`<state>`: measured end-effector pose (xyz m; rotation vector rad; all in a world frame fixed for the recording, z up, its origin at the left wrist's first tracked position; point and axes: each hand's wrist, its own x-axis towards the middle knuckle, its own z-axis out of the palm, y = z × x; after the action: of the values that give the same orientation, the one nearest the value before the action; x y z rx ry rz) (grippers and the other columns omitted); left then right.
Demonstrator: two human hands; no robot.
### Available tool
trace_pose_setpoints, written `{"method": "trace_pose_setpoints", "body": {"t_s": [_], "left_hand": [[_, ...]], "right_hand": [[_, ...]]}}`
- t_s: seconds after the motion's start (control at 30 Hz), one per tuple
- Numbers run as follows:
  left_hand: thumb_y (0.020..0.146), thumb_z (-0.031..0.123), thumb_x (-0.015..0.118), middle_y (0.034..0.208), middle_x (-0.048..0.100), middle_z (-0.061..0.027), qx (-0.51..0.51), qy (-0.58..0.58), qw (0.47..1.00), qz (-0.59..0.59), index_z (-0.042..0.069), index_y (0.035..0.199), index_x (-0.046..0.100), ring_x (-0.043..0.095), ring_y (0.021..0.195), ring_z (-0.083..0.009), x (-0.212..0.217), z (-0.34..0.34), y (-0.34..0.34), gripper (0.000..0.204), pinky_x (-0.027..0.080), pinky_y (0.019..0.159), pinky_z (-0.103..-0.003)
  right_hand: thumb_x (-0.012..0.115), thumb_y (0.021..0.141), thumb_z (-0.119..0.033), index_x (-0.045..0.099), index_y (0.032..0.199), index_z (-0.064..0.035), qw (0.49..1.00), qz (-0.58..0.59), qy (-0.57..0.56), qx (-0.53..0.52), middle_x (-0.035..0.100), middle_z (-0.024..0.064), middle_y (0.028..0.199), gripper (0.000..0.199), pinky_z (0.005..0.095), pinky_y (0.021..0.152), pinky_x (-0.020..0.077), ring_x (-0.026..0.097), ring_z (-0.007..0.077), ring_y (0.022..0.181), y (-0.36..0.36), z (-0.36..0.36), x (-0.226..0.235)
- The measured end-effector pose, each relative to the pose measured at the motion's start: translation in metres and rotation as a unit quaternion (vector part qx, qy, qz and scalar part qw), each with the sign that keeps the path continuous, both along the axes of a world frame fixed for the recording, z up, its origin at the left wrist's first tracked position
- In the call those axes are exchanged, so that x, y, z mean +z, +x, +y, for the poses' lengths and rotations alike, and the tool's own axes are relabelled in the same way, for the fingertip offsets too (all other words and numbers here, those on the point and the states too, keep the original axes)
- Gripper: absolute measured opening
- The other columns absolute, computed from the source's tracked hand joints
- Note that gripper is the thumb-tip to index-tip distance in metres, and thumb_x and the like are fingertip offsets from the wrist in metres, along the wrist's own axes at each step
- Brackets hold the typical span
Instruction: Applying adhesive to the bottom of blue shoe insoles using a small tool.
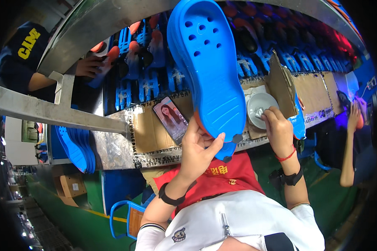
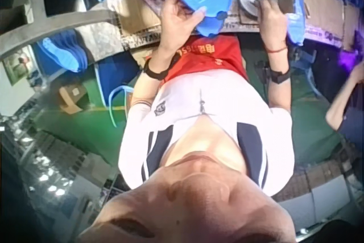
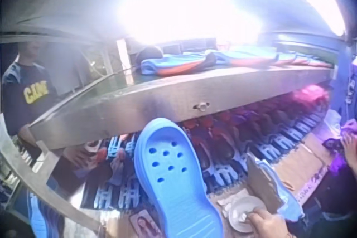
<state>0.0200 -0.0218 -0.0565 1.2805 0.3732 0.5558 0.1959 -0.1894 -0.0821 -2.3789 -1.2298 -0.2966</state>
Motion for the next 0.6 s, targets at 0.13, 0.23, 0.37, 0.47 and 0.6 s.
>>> {"method": "trace_pose_setpoints", "body": {"t_s": [0.13,0.23,0.37,0.47,0.6], "left_hand": [[0.085,-0.011,0.063,0.118,0.059,-0.0140,0.031,-0.040,0.999,0.006,-0.001,0.134,0.038,0.063,0.105,-0.0188,-0.001,-0.006,0.007,0.056,0.054,0.090,-0.032],[0.087,-0.003,0.065,0.112,0.061,-0.0139,0.053,0.029,0.998,0.008,0.000,0.136,0.037,0.065,0.099,-0.0187,-0.002,-0.006,0.007,0.056,0.057,0.084,-0.031],[0.087,-0.002,0.066,0.109,0.062,-0.0135,0.095,0.042,0.995,0.000,-0.001,0.130,0.041,0.065,0.097,-0.0175,-0.001,-0.008,0.006,0.050,0.057,0.082,-0.031],[0.087,-0.002,0.066,0.107,0.063,-0.0132,0.103,0.053,0.993,0.007,-0.002,0.127,0.043,0.065,0.096,-0.0171,0.001,-0.010,0.005,0.046,0.057,0.082,-0.031],[0.086,-0.001,0.067,0.104,0.065,-0.0129,0.105,0.075,0.991,0.020,-0.003,0.124,0.045,0.066,0.094,-0.0163,0.007,-0.013,0.004,0.044,0.056,0.081,-0.030]], "right_hand": [[0.068,0.083,-0.002,0.065,0.093,-0.0013,0.999,-0.002,0.054,0.010,0.067,0.0144,0.097,0.011,0.0382,0.059,0.0524,0.066,0.0341,0.071,-0.006,-0.003,0.012],[0.068,0.081,0.003,0.065,0.092,0.0002,0.986,0.062,0.156,0.016,0.067,0.0153,0.096,0.013,0.0343,0.060,0.0529,0.067,0.0319,0.072,-0.022,-0.001,0.039],[0.072,0.076,0.005,0.065,0.091,0.0007,0.974,0.081,0.184,0.103,0.067,0.0171,0.097,0.017,0.0328,0.061,0.0533,0.068,0.0297,0.072,-0.040,0.002,0.051],[0.075,0.074,0.003,0.066,0.091,-0.0001,0.972,0.071,0.182,0.132,0.067,0.0168,0.097,0.020,0.0315,0.057,0.0526,0.068,0.0282,0.070,-0.045,0.006,0.050],[0.076,0.073,0.001,0.066,0.090,-0.0005,0.972,0.040,0.174,0.153,0.066,0.0164,0.096,0.020,0.0303,0.051,0.0516,0.067,0.0265,0.065,-0.047,0.013,0.049]]}}
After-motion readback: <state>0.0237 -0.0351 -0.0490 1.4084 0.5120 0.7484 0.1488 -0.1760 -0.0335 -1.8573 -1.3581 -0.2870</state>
